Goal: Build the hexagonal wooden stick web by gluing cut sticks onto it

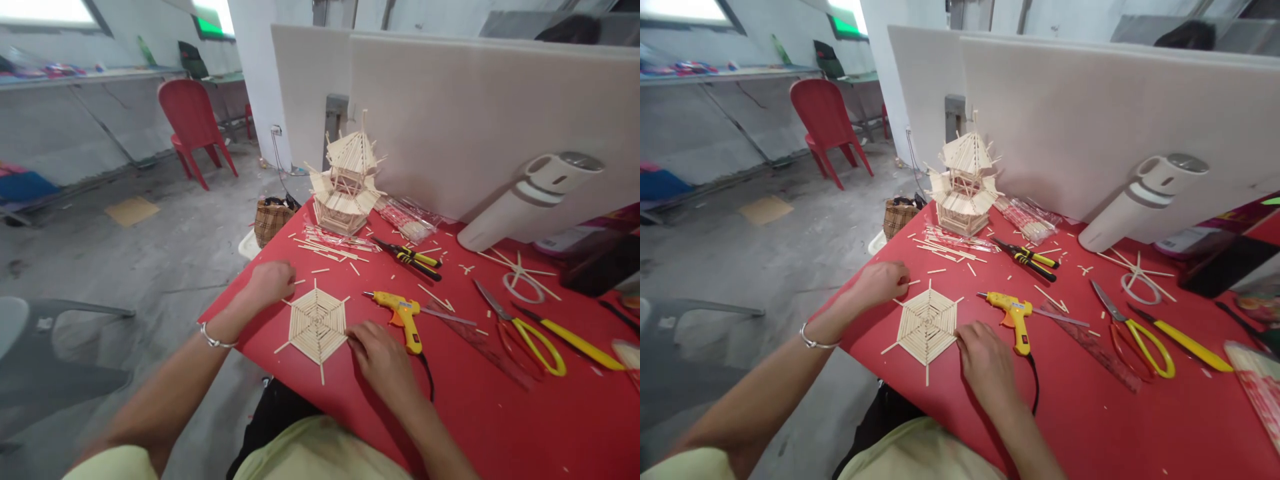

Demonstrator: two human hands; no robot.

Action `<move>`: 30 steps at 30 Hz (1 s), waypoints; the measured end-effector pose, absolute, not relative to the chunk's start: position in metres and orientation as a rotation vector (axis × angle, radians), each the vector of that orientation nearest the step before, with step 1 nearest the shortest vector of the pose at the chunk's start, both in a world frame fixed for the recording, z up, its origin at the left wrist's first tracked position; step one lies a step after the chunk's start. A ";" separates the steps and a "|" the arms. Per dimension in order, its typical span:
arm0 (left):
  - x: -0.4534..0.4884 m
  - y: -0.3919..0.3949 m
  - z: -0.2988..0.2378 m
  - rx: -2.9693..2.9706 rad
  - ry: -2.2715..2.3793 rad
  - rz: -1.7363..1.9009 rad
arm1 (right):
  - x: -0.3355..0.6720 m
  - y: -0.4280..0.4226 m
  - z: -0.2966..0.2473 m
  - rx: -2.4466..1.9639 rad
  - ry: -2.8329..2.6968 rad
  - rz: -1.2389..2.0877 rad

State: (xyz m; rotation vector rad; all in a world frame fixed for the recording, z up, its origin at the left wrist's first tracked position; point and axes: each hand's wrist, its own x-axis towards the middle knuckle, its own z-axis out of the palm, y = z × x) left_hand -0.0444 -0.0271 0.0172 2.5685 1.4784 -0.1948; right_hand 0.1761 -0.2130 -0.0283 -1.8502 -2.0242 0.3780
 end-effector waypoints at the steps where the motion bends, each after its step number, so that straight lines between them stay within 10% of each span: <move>1: -0.044 -0.026 0.016 2.571 1.467 -0.207 | 0.175 -0.215 -0.031 -1.863 -1.979 0.355; 19: -0.072 -0.045 0.052 2.143 1.676 0.426 | 0.153 -0.211 -0.007 -1.656 -1.956 0.817; 30: -0.109 -0.124 0.043 1.914 1.654 0.139 | 0.157 -0.194 0.001 -1.888 -2.179 0.459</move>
